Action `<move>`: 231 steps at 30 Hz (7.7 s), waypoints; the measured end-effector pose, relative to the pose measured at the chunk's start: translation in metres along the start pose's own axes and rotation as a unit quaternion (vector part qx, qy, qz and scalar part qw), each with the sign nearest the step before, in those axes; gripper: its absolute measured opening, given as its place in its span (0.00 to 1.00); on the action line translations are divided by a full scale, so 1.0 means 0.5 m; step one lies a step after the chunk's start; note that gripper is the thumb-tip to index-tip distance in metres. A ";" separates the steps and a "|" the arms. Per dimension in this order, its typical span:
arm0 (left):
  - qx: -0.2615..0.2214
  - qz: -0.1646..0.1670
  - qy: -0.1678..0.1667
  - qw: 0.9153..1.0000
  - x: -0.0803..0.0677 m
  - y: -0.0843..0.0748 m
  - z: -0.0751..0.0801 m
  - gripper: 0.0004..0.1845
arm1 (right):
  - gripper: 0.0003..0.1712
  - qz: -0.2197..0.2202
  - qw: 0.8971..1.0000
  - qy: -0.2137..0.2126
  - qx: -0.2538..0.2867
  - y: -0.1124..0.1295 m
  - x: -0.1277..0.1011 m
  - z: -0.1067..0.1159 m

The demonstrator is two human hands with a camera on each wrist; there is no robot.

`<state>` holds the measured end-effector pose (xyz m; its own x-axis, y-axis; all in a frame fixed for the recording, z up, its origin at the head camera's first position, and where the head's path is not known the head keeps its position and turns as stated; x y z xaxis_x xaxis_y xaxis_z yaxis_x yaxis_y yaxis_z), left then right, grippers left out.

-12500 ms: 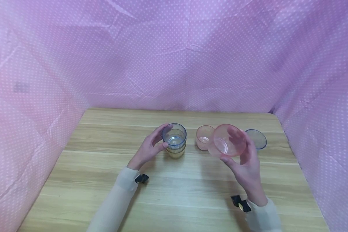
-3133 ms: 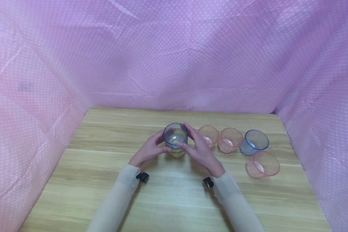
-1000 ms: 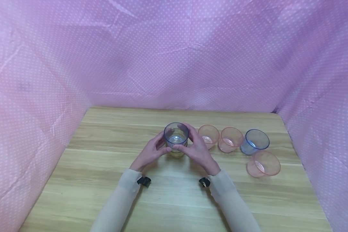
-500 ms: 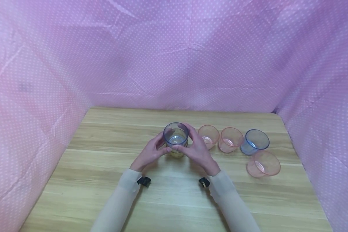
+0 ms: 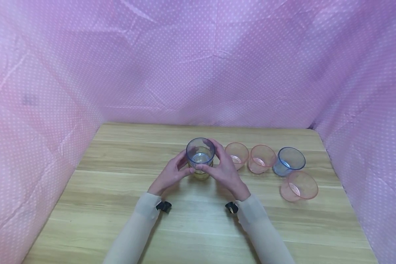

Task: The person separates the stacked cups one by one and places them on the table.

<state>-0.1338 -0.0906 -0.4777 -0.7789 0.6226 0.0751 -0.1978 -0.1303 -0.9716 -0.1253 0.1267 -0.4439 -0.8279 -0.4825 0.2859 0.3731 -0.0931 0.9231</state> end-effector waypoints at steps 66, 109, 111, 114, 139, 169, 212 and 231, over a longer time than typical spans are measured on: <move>0.013 -0.021 -0.002 1.000 -0.004 0.006 -0.004 0.42 | 0.53 0.145 0.985 -0.089 0.026 0.082 -0.062 0.040; 0.011 -0.016 -0.002 1.000 -0.005 0.009 -0.003 0.44 | 0.50 0.176 0.972 -0.139 0.065 0.056 -0.167 0.127; 0.011 -0.016 -0.002 1.000 -0.004 0.009 -0.003 0.44 | 0.50 0.173 0.972 -0.143 0.068 0.054 -0.172 0.131; 0.012 -0.015 -0.001 1.000 -0.003 0.009 -0.002 0.44 | 0.49 0.171 0.971 -0.149 0.073 0.050 -0.180 0.136; 0.005 -0.013 0.001 1.000 -0.004 0.011 -0.001 0.43 | 0.57 0.050 0.986 -0.153 0.039 0.002 -0.249 0.151; 0.010 -0.018 -0.002 1.000 -0.003 0.012 -0.002 0.44 | 0.50 -0.108 0.978 -0.152 -0.089 -0.030 -0.305 0.156; 0.006 -0.022 -0.003 1.000 -0.005 0.019 -0.002 0.43 | 0.50 -0.131 0.967 -0.158 -0.151 -0.021 -0.313 0.184; 0.000 -0.023 -0.004 1.000 -0.003 0.015 -0.005 0.43 | 0.45 0.022 0.975 -0.178 -0.131 0.049 -0.232 0.147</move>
<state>-0.1326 -0.0906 -0.4858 -0.7740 0.6214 0.1217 -0.2335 -0.1015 -0.9670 -0.0510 0.2444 -0.4352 -0.8845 -0.1621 0.4375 0.4665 -0.3219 0.8239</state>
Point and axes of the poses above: each hand's wrist, its own x-axis towards the middle knuckle, its own z-axis out of the back of the hand, y = z × x, the point moved 1 cm from there along x, towards the middle knuckle, and after that the axes turned 12 degrees about y, right-handed, at the moved point
